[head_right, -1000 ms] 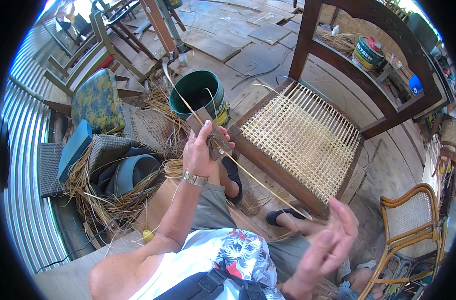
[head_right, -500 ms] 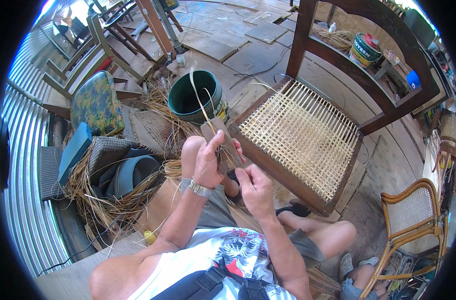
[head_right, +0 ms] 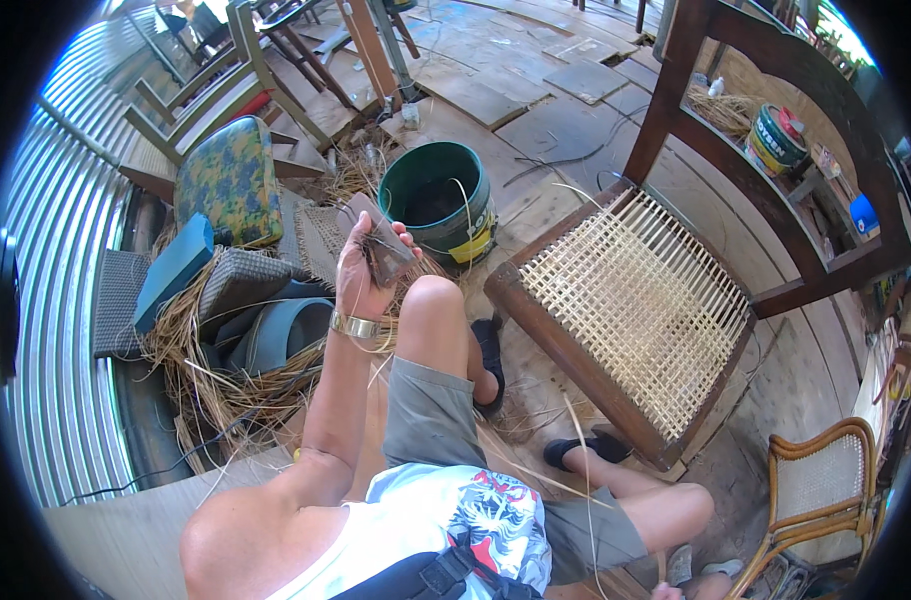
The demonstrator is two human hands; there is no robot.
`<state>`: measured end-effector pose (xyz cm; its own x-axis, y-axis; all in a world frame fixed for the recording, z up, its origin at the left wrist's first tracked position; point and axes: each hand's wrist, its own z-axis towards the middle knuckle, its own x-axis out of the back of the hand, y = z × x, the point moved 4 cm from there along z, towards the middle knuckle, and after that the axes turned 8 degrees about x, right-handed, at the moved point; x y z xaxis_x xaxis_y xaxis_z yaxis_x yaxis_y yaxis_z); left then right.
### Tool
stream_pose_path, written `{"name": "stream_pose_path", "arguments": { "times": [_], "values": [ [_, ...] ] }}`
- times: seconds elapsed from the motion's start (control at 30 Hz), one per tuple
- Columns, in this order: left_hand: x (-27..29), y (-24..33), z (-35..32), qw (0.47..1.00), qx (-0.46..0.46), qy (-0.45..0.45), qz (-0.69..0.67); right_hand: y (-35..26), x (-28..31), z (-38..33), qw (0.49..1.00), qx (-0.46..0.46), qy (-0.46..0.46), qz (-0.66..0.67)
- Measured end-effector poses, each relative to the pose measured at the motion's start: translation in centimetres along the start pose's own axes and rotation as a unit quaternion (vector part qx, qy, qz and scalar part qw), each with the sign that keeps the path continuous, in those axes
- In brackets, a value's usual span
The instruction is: Weaving or repairing the rattan seat of a wooden chair.
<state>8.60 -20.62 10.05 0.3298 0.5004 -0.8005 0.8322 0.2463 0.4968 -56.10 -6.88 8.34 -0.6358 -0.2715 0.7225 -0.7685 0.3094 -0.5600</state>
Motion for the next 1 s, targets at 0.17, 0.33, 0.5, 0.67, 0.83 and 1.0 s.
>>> {"name": "stream_pose_path", "arguments": {
  "times": [0.17, 0.33, 0.5, 0.67, 0.83, 1.0],
  "values": [
    [5.5, 2.5, -3.5, 0.993, 0.003, 0.037, 0.111, -4.5, 2.4, 2.5, 0.923, 0.029, 0.172, 0.344],
    [19.9, 3.9, -11.9, 0.882, 0.063, 0.183, 0.431, -10.4, 1.3, 5.5, 0.747, 0.172, -0.013, 0.642],
    [33.2, 1.3, -19.9, 0.817, 0.082, 0.244, 0.516, -15.5, -0.5, 7.1, 0.795, 0.159, -0.036, 0.584],
    [31.6, 1.9, -21.6, 0.482, -0.042, 0.353, 0.800, -19.6, -4.9, 7.9, 0.860, 0.123, -0.109, 0.483],
    [12.8, 1.8, -19.0, 0.632, -0.277, 0.237, 0.684, -21.1, -8.0, 8.3, 0.869, 0.137, -0.151, 0.451],
    [-2.2, -14.6, -15.8, 0.838, 0.166, -0.169, 0.492, -21.6, -10.0, 8.4, 0.876, 0.180, -0.165, 0.416]
  ]
}}
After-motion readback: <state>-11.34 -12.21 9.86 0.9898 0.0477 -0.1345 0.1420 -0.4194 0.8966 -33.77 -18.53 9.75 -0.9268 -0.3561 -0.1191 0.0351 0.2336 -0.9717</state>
